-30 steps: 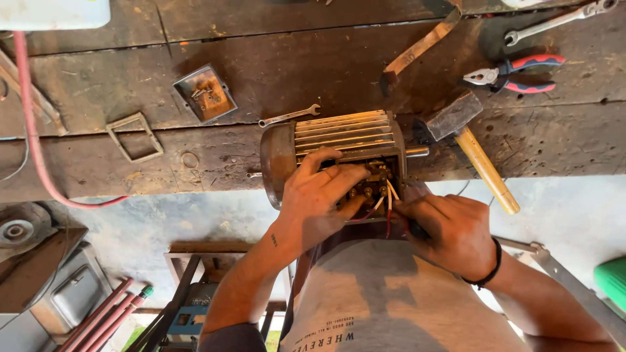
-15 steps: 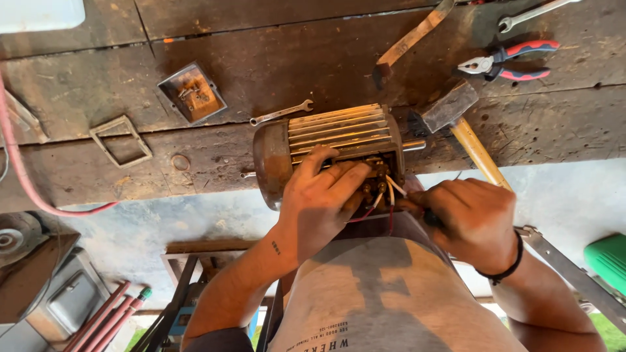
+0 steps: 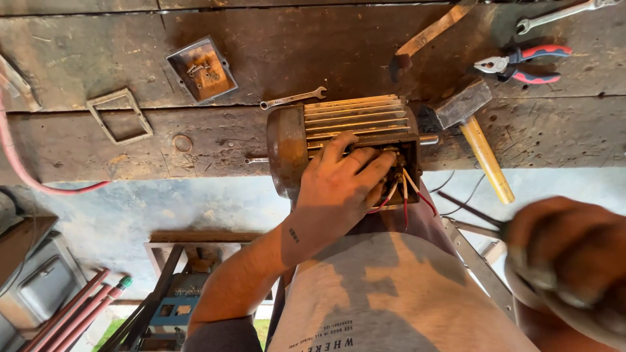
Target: Repairing an electric motor by manipulating wires and components in the terminal box using tools
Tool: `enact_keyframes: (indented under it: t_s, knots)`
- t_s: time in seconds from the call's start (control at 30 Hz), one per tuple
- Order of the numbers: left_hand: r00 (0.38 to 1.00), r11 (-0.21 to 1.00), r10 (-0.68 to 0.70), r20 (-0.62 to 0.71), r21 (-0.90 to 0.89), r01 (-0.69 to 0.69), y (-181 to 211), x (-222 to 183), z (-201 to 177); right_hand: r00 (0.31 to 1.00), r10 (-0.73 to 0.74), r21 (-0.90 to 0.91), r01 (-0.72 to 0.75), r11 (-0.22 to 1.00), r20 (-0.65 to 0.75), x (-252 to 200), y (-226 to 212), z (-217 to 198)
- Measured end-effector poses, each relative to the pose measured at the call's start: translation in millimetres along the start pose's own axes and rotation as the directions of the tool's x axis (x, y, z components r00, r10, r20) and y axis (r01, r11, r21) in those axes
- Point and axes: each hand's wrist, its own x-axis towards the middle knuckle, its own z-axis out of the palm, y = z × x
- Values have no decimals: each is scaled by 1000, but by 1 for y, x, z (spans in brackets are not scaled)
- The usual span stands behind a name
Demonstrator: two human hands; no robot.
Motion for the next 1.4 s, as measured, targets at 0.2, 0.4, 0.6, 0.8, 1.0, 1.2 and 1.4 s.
enact_keyframes:
  t_s: [0.2, 0.4, 0.6, 0.8, 1.0, 1.2, 1.4]
  knots:
    - [992, 999, -43, 123, -12, 45, 1, 2, -1, 901, -387, 425, 278, 862, 195, 48, -4, 51]
    - [986, 996, -79, 144, -30, 85, -1, 0, 2, 891, -348, 396, 219, 892, 291, 57, 4, 60]
    - [977, 991, -104, 189, -59, 117, -1, 4, -5, 828, -467, 518, 265, 814, 310, 60, 29, 67]
    - [980, 992, -90, 178, -71, 104, -2, 3, -3, 890, -395, 518, 232, 823, 229, 56, 35, 75]
    - [978, 992, -79, 192, -83, 96, -2, 5, -4, 803, -541, 428, 409, 806, 251, 61, 47, 69]
    - [984, 996, -70, 167, -45, 78, -3, 5, -2, 515, -656, 278, 628, 727, 552, 77, 27, 44]
    - [987, 998, -67, 146, 8, 66, -2, 7, 2, 322, -358, -219, 929, 298, 877, 75, -37, 24]
